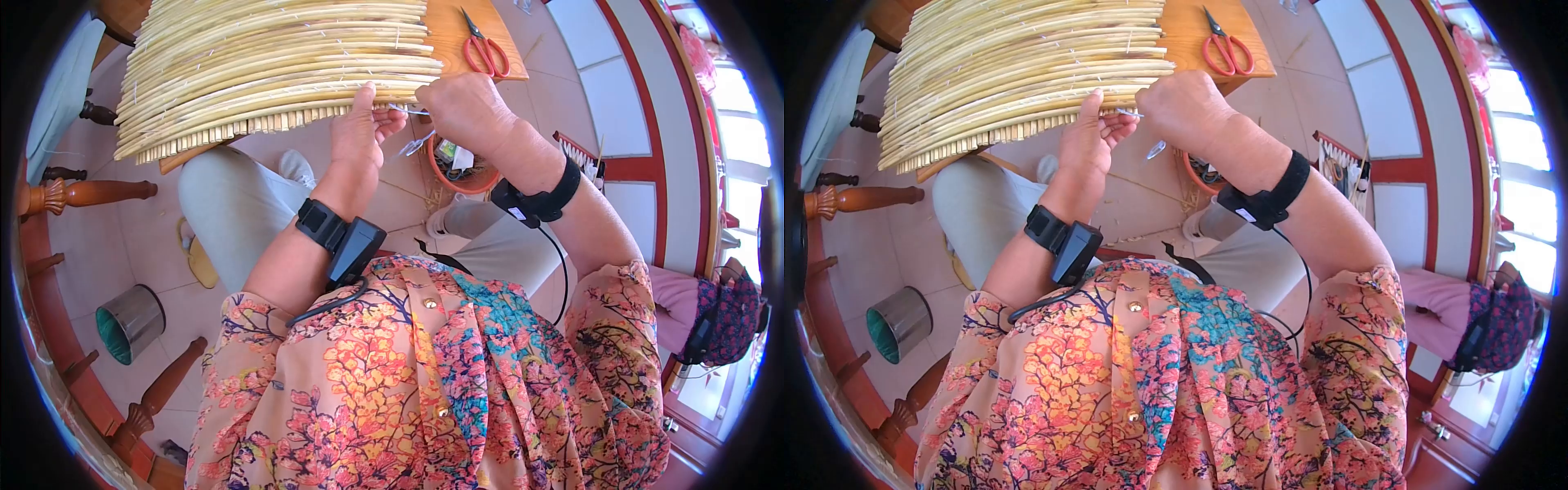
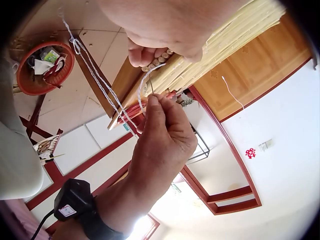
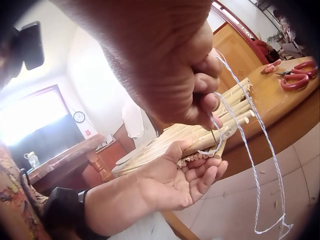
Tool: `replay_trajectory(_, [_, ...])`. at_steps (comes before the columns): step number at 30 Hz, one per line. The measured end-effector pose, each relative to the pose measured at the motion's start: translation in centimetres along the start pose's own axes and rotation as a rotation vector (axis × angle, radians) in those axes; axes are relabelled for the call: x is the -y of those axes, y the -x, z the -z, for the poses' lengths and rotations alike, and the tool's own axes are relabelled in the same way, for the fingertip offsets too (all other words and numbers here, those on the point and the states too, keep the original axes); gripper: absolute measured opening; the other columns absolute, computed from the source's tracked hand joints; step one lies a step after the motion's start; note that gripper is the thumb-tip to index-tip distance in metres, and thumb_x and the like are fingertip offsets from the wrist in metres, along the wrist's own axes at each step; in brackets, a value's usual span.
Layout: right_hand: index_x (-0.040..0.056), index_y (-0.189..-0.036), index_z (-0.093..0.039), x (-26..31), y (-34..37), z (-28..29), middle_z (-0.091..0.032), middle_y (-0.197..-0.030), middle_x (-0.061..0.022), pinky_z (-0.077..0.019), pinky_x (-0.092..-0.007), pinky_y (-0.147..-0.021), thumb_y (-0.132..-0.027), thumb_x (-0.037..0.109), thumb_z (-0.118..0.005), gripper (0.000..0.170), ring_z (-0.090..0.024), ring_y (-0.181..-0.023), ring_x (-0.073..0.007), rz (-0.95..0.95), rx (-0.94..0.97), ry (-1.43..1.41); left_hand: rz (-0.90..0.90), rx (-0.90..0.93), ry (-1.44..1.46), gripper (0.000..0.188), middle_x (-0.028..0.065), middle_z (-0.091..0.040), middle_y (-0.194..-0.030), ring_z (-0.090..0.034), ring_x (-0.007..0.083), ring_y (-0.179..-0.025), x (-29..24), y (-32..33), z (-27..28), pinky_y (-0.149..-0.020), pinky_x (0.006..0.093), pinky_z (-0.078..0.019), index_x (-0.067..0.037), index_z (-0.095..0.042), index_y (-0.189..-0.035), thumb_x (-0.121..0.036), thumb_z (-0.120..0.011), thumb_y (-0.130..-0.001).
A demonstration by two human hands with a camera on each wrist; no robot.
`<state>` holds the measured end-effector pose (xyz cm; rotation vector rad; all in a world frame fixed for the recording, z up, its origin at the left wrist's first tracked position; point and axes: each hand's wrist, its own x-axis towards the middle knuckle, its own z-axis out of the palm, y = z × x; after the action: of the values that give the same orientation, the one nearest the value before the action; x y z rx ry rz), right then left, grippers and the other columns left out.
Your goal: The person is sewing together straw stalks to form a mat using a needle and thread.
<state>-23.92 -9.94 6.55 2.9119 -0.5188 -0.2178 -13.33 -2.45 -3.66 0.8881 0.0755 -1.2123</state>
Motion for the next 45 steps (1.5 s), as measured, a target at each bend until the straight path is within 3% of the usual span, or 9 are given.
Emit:
replay_trajectory(19, [0.0043, -0.069, -0.063, -0.1, -0.2, -0.4, -0.062, -0.065, -0.0114, -0.0488, -0.0371, -0.051, -0.067, 0.009, -0.057, 0.007, -0.063, -0.063, -0.0276, 0.006, -0.026, -0.023, -0.045, -0.014, 0.023, 0.032, 0.0151, -0.06, -0.071, -0.061, 0.0214, -0.057, 0.3, -0.4, -0.1, -0.054, 0.0305, -0.0528, 0.006, -0.055, -0.088, -0.026, -0.056, -0.085])
replay_trajectory(22, [0.005, -0.066, -0.058, -0.5, -0.3, -0.8, -0.06, -0.063, -0.0092, -0.0452, -0.0378, -0.048, -0.069, 0.01, -0.056, 0.006, -0.061, -0.059, -0.0276, 0.013, -0.067, -0.034, -0.071, -0.021, 0.019, 0.032, 0.0148, -0.06, -0.071, -0.061, 0.0214, -0.057, 0.4, -0.6, -0.1, -0.053, 0.0303, -0.0528, 0.007, -0.055, -0.088, -0.025, -0.057, -0.085])
replay_trajectory(25, [0.0049, -0.067, -0.058, -0.5, -0.6, -0.6, -0.06, -0.063, -0.0098, -0.0455, -0.0384, -0.048, -0.069, 0.01, -0.057, 0.005, -0.061, -0.059, -0.0279, 0.023, -0.086, 0.001, -0.062, -0.001, -0.021, 0.036, 0.0167, -0.061, -0.075, -0.062, 0.0249, -0.067, 0.4, -1.0, 0.0, -0.064, 0.0332, -0.0539, 0.006, -0.054, -0.09, -0.029, -0.054, -0.086])
replay_trajectory(28, [0.0044, -0.07, -0.063, -0.3, -0.9, 0.1, -0.062, -0.066, -0.0118, -0.0496, -0.0374, -0.053, -0.068, 0.011, -0.056, 0.01, -0.063, -0.064, -0.0279, 0.01, 0.008, 0.021, -0.069, -0.001, -0.005, 0.036, 0.0163, -0.061, -0.074, -0.062, 0.0248, -0.067, 0.4, -0.9, -0.1, -0.064, 0.0334, -0.0539, 0.006, -0.054, -0.089, -0.029, -0.055, -0.086])
replay_trajectory(31, [0.0045, -0.069, -0.064, -0.3, -0.9, -0.1, -0.063, -0.066, -0.0118, -0.0499, -0.037, -0.054, -0.068, 0.01, -0.057, 0.009, -0.063, -0.064, -0.0279, 0.017, 0.01, 0.034, -0.053, -0.035, 0.063, 0.031, 0.0148, -0.06, -0.07, -0.06, 0.0218, -0.057, 0.5, -1.0, -0.2, -0.053, 0.0301, -0.0531, 0.008, -0.054, -0.088, -0.023, -0.058, -0.085])
replay_trajectory(33, [0.0044, -0.068, -0.064, -0.4, -1.1, -0.3, -0.063, -0.067, -0.0116, -0.0499, -0.0367, -0.053, -0.067, 0.009, -0.057, 0.008, -0.063, -0.065, -0.0277, 0.044, -0.016, 0.037, -0.045, -0.019, 0.01, 0.036, 0.0159, -0.06, -0.074, -0.062, 0.0244, -0.066, 0.5, -1.1, -0.1, -0.065, 0.034, -0.0538, 0.006, -0.055, -0.087, -0.03, -0.056, -0.085])
replay_trajectory(40, [0.0043, -0.068, -0.064, -0.4, -1.3, -0.6, -0.063, -0.066, -0.0119, -0.0498, -0.0368, -0.054, -0.067, 0.009, -0.058, 0.007, -0.063, -0.065, -0.0277, 0.044, 0.002, 0.04, -0.035, -0.018, 0.013, 0.035, 0.0151, -0.06, -0.074, -0.061, 0.0237, -0.066, 0.4, -0.9, -0.2, -0.065, 0.0342, -0.0537, 0.005, -0.055, -0.088, -0.03, -0.057, -0.085])
replay_trajectory(42, [0.0042, -0.069, -0.064, -0.3, -1.2, -0.8, -0.063, -0.066, -0.0119, -0.05, -0.0368, -0.054, -0.067, 0.009, -0.058, 0.007, -0.063, -0.066, -0.0274, 0.042, -0.022, 0.026, -0.048, -0.038, 0.07, 0.032, 0.0138, -0.059, -0.069, -0.059, 0.021, -0.056, 0.3, -0.9, -0.4, -0.053, 0.0304, -0.0527, 0.007, -0.055, -0.086, -0.025, -0.059, -0.084])
replay_trajectory(45, [0.0041, -0.069, -0.064, -0.3, -1.4, -1.1, -0.063, -0.067, -0.0117, -0.0501, -0.0367, -0.055, -0.067, 0.01, -0.058, 0.008, -0.064, -0.066, -0.0268, 0.023, -0.016, 0.017, -0.053, -0.05, 0.067, 0.032, 0.0135, -0.059, -0.069, -0.059, 0.0208, -0.056, 0.3, -0.8, -0.5, -0.053, 0.0306, -0.0527, 0.007, -0.055, -0.085, -0.024, -0.059, -0.084])
